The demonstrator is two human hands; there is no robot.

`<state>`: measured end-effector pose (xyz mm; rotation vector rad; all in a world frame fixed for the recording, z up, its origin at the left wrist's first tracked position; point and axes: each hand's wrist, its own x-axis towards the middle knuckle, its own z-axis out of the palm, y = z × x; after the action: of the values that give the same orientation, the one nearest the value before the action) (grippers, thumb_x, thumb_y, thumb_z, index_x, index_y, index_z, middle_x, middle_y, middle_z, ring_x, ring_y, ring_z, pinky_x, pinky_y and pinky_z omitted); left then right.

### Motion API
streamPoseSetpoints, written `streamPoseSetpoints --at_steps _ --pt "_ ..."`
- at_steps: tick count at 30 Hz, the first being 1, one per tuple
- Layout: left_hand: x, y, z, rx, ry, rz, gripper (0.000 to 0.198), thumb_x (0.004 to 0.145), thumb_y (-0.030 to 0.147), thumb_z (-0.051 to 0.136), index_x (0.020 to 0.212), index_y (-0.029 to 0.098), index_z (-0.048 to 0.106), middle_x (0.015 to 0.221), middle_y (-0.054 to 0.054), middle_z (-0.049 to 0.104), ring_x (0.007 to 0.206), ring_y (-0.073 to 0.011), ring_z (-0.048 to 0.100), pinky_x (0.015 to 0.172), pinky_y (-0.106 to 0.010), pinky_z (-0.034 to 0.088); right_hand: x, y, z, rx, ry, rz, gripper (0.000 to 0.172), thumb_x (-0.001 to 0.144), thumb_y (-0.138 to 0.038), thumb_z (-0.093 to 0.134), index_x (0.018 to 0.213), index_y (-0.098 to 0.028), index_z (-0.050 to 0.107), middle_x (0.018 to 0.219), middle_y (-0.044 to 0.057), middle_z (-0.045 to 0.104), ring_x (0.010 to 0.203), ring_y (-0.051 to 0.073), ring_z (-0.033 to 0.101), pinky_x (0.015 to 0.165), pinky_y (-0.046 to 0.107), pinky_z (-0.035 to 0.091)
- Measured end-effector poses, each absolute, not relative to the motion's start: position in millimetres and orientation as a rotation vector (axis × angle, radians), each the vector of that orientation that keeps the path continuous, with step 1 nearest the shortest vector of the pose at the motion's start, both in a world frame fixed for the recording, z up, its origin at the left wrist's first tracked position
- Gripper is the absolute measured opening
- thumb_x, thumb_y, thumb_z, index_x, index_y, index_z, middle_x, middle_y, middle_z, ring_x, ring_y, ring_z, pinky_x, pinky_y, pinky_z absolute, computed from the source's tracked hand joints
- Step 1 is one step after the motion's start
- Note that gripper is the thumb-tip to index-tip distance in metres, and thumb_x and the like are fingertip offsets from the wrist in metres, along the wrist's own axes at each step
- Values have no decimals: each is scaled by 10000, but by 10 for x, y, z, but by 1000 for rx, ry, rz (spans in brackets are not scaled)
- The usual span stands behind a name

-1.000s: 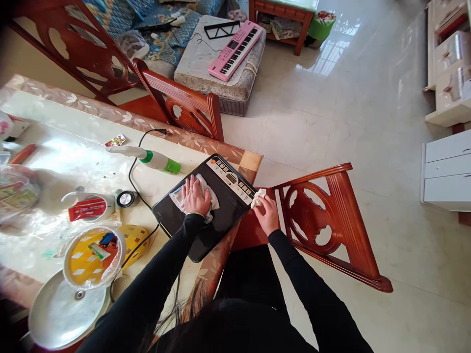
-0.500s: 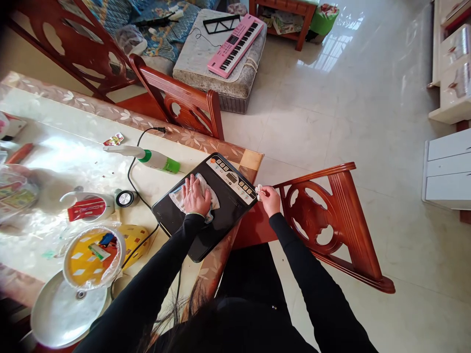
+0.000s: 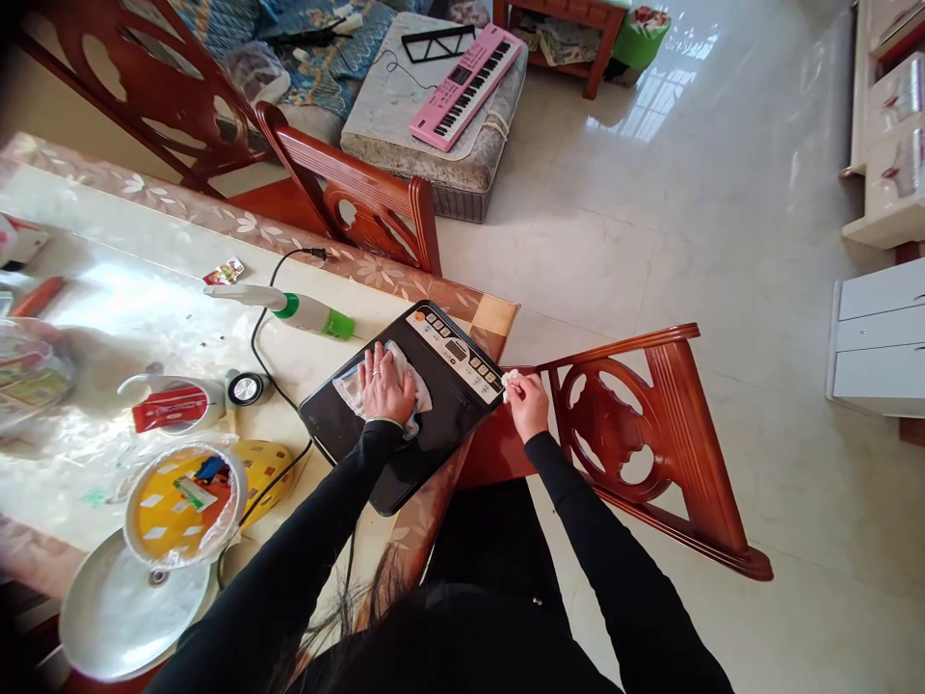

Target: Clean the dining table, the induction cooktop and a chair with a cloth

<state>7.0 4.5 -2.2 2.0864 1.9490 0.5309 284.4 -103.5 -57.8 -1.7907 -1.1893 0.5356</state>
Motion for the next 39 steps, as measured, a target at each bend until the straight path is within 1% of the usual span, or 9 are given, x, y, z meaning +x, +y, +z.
streamPoseSetpoints --at_steps 8,14,16,21,24,30,32,36,39 --pt "57 40 -40 2106 1947 534 599 954 345 552 1506 113 542 1770 -180 341 1683 -358 214 1382 -579 155 2816 -843 -623 -1788 -1112 515 228 975 -373 651 832 -217 737 902 71 689 864 229 682 835 372 591" --pt "48 49 -54 2092 1936 555 619 936 324 572 1523 135 531 1771 -169 344 1687 -352 201 1387 -585 143 2661 -1300 -594 -1746 -1138 469 187 1010 -313 614 938 -235 769 975 72 693 929 233 704 865 375 600" --pt "46 49 -61 2102 1932 558 623 937 329 568 1524 123 531 1769 -178 343 1688 -354 198 1386 -586 145 2649 -1307 -582 -1737 -1173 465 186 1014 -309 617 933 -240 769 975 71 695 928 235 704 860 372 599" --pt "38 45 -70 2118 1935 559 611 943 340 560 1510 116 543 1769 -174 344 1684 -358 211 1381 -592 165 2630 -463 -492 -1706 -1353 556 213 995 -286 632 834 -240 763 923 69 691 846 228 671 820 356 576" --pt "36 43 -65 2113 1930 567 614 937 328 560 1516 124 541 1768 -166 350 1687 -352 204 1381 -593 164 2622 -130 -428 -1665 -1419 639 197 974 -247 635 827 -235 766 950 73 706 860 228 678 837 358 573" --pt "46 30 -27 2072 1910 575 616 935 310 565 1521 121 542 1769 -167 349 1691 -348 186 1389 -589 132 2887 -1031 -465 -1669 -1335 627 208 997 -327 615 912 -236 781 997 88 749 939 254 723 867 387 594" --pt "49 30 -21 2063 1910 578 617 938 317 563 1523 125 542 1771 -161 346 1692 -345 185 1391 -584 127 2947 -1162 -495 -1697 -1274 617 204 986 -331 616 929 -234 786 1019 94 767 954 259 735 881 396 601" --pt "47 33 -33 2082 1931 560 622 938 326 561 1526 122 538 1775 -157 339 1692 -342 187 1392 -573 131 2855 -560 -500 -1711 -1293 667 186 947 -315 644 859 -232 786 1010 98 800 947 261 737 892 393 597" --pt "46 33 -44 2089 1940 541 626 944 333 556 1534 126 531 1779 -153 332 1691 -339 192 1393 -565 131 2771 -43 -471 -1717 -1311 743 178 924 -253 643 813 -227 778 983 84 810 907 249 736 876 386 594"
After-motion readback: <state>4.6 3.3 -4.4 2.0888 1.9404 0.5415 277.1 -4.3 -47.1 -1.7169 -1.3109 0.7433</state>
